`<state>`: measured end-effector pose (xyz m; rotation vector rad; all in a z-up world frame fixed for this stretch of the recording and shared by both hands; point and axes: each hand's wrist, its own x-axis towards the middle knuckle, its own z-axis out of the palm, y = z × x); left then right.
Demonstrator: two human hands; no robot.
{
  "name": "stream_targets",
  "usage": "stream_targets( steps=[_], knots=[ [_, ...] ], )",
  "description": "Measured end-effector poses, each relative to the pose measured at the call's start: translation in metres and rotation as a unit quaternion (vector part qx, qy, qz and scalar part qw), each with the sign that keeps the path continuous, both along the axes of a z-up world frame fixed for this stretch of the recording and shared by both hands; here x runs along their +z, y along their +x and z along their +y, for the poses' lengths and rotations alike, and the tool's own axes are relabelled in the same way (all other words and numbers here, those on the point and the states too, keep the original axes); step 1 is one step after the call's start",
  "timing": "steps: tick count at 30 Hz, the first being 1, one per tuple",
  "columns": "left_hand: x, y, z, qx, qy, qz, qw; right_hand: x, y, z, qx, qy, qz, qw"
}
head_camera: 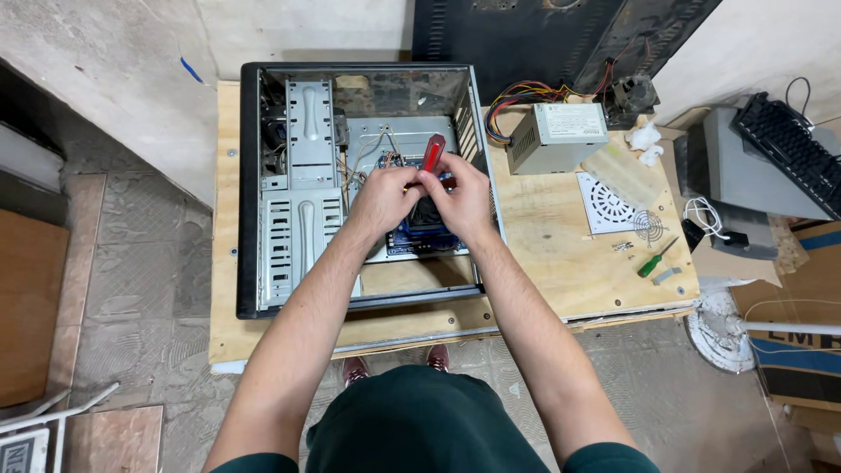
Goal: The person removes the power supply unit from a desktop computer case and sets it aside. They then use a screwdriver to loosen and remove the CPU cooler from the motherboard, disconnecting its fan cable. Finally, they remove a graphics card from the motherboard and place it on the table.
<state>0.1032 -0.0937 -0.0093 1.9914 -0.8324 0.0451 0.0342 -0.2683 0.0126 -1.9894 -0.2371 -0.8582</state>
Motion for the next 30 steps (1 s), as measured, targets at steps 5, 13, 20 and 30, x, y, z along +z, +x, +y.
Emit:
stream_targets(
  steps=[5, 13, 20, 30],
  knots=[
    [0.0, -0.001, 0.0, 0.001, 0.002, 0.023, 1.0, -0.005, -0.001, 0.0, -0.009, -0.001, 0.001, 1.0],
    [-0.006, 0.002, -0.002, -0.006, 0.018, 0.034, 0.999, -0.006, -0.004, 0.0, -0.009, 0.001, 0.02, 1.0],
    [0.003, -0.002, 0.002, 0.015, 0.051, 0.034, 0.998, 0.01, -0.007, 0.004, 0.014, -0.009, 0.013, 1.0],
    [0.016, -0.007, 0.007, 0.025, 0.096, 0.027, 0.995, 0.013, -0.007, 0.008, 0.037, -0.032, 0.006, 0.999]
  ],
)
